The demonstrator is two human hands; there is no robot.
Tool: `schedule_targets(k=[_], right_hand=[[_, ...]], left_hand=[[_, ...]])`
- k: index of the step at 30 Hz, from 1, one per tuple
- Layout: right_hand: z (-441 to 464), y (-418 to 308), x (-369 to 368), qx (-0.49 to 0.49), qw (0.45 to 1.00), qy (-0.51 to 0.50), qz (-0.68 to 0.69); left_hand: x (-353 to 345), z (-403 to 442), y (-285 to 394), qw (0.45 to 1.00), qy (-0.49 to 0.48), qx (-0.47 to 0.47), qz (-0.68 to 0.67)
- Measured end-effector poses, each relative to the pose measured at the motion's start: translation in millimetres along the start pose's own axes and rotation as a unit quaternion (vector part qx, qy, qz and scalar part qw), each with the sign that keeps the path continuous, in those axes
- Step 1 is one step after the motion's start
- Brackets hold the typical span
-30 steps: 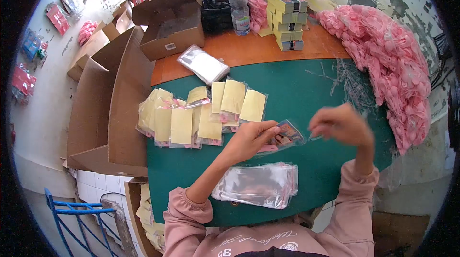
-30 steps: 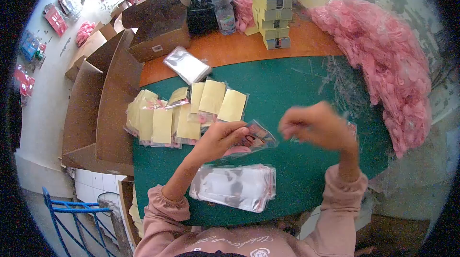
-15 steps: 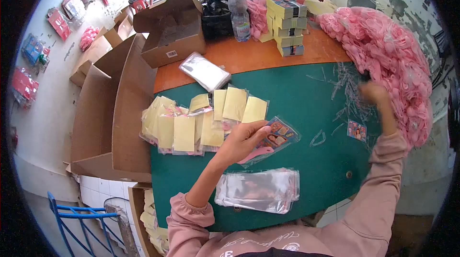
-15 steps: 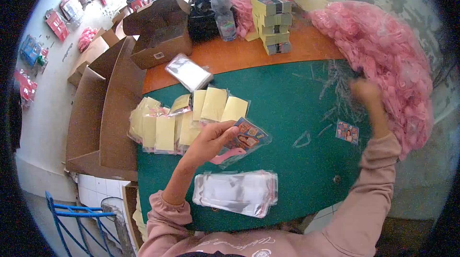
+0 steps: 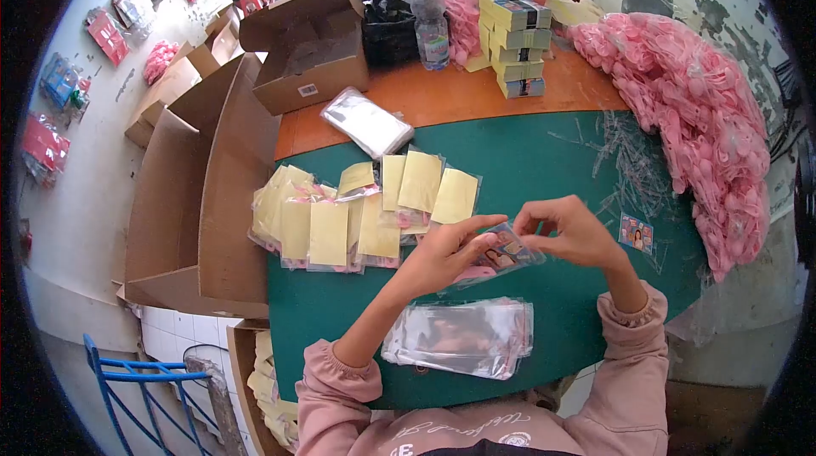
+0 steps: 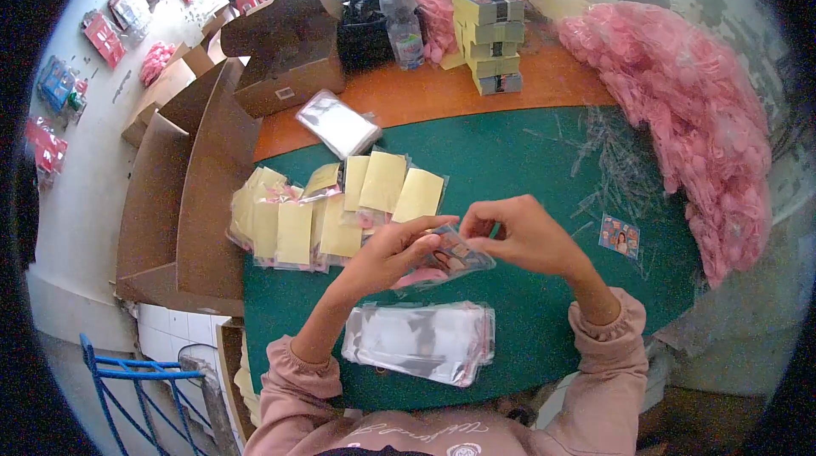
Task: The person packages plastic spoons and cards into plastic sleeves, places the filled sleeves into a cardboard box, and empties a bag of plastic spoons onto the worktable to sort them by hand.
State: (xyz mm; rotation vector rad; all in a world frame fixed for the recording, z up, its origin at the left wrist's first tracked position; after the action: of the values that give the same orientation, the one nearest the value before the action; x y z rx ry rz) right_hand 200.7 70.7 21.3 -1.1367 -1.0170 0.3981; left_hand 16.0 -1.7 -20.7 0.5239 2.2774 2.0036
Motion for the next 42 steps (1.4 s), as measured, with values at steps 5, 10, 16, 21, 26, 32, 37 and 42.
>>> schedule_targets(k=[5, 10, 16, 21, 26, 32, 37, 42], right_hand=[[0.4, -9.9, -7.3, 0.014, 0.999, 0.032, -0.039], [-2.2, -8.1, -2.1, 0.015, 1.0, 0.003, -0.011], [-2.7, -16.0, -1.2, -0.002, 1.0, -0.016, -0.001], [-1.8, -8.0, -4.6, 0.037, 0.999, -0.034, -0.001], [-0.1, -11.7, -25.0, 0.034, 0.996, 0.002, -0.081], [-1.6, -2.8, -17.6, 0.012, 0.992, 0.056, -0.116], [-10.9, 20.6, -7.2, 0.003, 0.995, 0.103, -0.003], [-19.1, 20.6, -6.1, -0.075, 0.991, 0.097, -0.055]], left_hand=[[-3.6, 0.8, -1.5, 0.999, 0.027, -0.02, 0.038], [-3.3, 1.3, -5.1, 0.996, 0.039, -0.07, 0.034], [2.9, -3.7, 10.5, 0.997, -0.013, 0.019, 0.069], [3.1, -2.4, 3.2, 0.998, -0.017, 0.008, 0.064], [-5.3, -4.7, 8.7, 0.995, -0.006, -0.004, 0.1], [5.9, -5.6, 10.4, 0.985, 0.004, -0.016, 0.174], [33.9, -1.5, 2.4, 0.979, -0.121, -0.04, 0.162], [19.6, 2.4, -14.9, 0.984, -0.118, -0.026, 0.133]])
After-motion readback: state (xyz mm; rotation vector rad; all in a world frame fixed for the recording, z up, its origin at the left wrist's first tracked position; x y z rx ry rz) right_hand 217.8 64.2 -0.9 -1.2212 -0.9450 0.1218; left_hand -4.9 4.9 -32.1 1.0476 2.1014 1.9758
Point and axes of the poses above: each hand's wrist, its own z-axis towards the middle knuckle, its own x-axis out of the back of the hand, y = z × x, the point moved 1 cm from there along z, towards the middle knuckle, and after that the axes turned 5 degrees about x, right-handed, at the moved point
